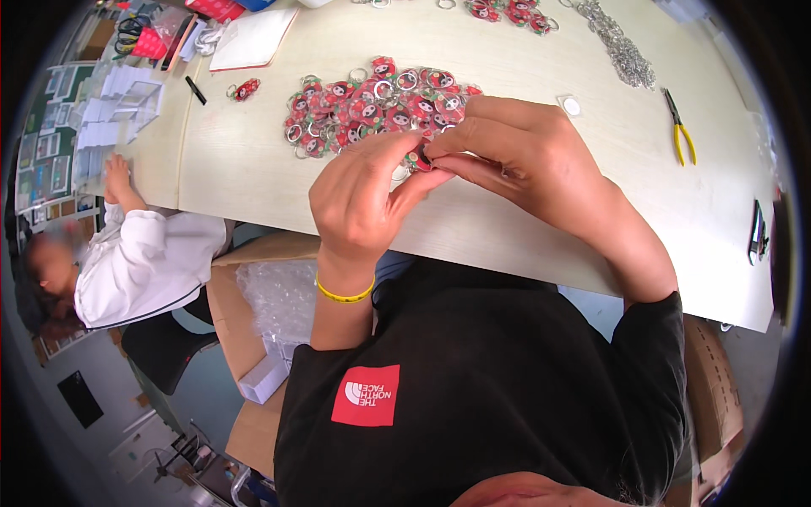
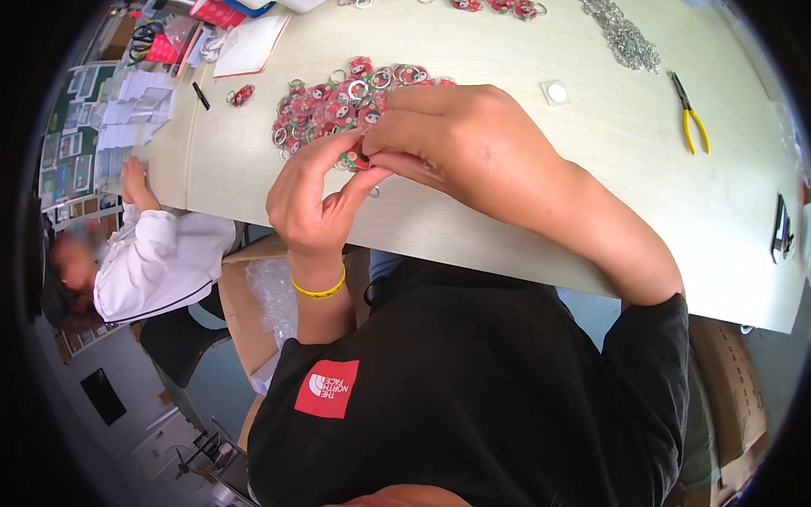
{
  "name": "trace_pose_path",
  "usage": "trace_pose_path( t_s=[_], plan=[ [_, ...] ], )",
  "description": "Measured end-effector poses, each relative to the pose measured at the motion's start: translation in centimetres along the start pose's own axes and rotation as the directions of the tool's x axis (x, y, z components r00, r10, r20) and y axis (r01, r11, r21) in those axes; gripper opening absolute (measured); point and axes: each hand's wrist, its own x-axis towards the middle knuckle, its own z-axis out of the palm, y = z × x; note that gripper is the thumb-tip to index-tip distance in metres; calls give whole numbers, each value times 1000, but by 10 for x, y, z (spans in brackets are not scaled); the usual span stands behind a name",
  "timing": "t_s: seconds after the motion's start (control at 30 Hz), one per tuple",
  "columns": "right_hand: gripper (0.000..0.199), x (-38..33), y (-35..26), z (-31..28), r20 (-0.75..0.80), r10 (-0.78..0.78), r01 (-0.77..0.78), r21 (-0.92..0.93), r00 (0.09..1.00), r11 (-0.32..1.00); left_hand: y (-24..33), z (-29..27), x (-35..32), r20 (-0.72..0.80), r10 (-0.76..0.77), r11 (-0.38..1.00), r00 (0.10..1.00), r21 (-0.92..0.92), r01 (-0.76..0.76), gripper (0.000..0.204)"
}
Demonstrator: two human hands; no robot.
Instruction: Assembling plastic keychains by manually attaching metal rings to plastic character charms.
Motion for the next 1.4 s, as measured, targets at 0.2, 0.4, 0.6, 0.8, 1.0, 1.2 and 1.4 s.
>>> trace_pose_path(
  t_s=[0.2,0.4,0.6,0.8,1.0,1.2,1.4],
  plan=[
    [12,1,0,-6,73,-3,3,-3,997,1000,-1,-5,6,73,45,999,996,24,-47,38],
    [12,-2,1,-6,160,-21,32,-68,987,997,3,-4,9,141,53,999,989,4,-54,35],
    [10,1,6,9,39,139,-140,12,989,990,6,-2,7,132,-99,987,986,-111,114,37],
    [10,3,9,2,235,186,-235,199,954,952,6,-1,-1,104,-165,973,981,-145,179,38],
    [16,2,34,10,-118,140,-161,-193,983,968,13,2,-4,56,-344,924,937,-156,348,35],
    [16,10,73,-53,-228,649,-412,611,726,676,-39,-18,-17,43,-617,764,786,-208,611,35],
    [11,16,71,-26,22,599,-482,618,800,621,-221,-57,-50,-73,-731,682,678,-106,724,29]
  ],
)
